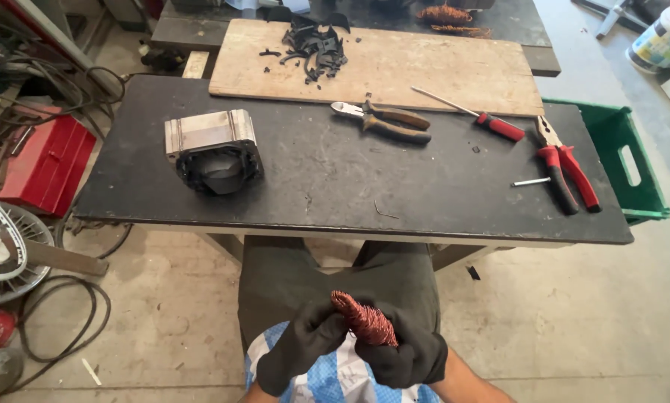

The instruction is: Disassembling a motor stator by manually extracting the copper wire windings.

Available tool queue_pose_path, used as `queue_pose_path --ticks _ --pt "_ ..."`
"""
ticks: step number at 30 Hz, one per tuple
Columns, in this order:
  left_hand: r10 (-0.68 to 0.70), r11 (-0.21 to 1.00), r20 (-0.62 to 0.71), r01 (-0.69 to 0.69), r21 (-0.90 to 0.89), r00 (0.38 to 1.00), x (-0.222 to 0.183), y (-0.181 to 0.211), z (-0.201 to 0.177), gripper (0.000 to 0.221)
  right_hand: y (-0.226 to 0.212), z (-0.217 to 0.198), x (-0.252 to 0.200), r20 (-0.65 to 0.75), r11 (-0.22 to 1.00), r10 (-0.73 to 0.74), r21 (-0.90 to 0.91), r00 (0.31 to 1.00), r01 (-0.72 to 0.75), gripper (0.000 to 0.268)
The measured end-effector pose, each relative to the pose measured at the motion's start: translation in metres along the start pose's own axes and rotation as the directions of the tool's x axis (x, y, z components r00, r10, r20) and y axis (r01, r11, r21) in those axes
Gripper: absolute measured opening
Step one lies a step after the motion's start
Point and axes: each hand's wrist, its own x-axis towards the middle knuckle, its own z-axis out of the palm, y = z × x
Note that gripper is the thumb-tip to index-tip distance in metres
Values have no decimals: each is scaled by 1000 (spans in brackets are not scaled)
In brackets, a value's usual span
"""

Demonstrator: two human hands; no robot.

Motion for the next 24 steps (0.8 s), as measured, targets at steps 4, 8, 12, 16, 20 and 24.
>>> queue_pose_path --ticks 4,8,12,16,20,24 --pt "44 989 -48 -51 -136 998 -2 4 3 47 17 7 14 -669 942 -62 207 740 266 59" --pt "100 979 -336 -32 202 937 4 -2 -4 44 9 44 11 -263 709 -655 -537 708 457 62" --pt "233 930 -419 -75 360 878 10 0 1 36 9 81 22 -121 109 -984 -990 135 -90 43" --pt "-64 991 -247 33 -127 967 1 -2 4 44 0 57 6 -112 318 -842 -893 527 318 35" --pt "-32 968 -15 27 -248 999 1 -7 -4 47 -13 23 8 -254 975 -223 -76 941 211 66" --pt "-43 994 -180 24 -106 983 1 -16 -13 30 -16 90 20 112 109 -851 -918 514 381 62"
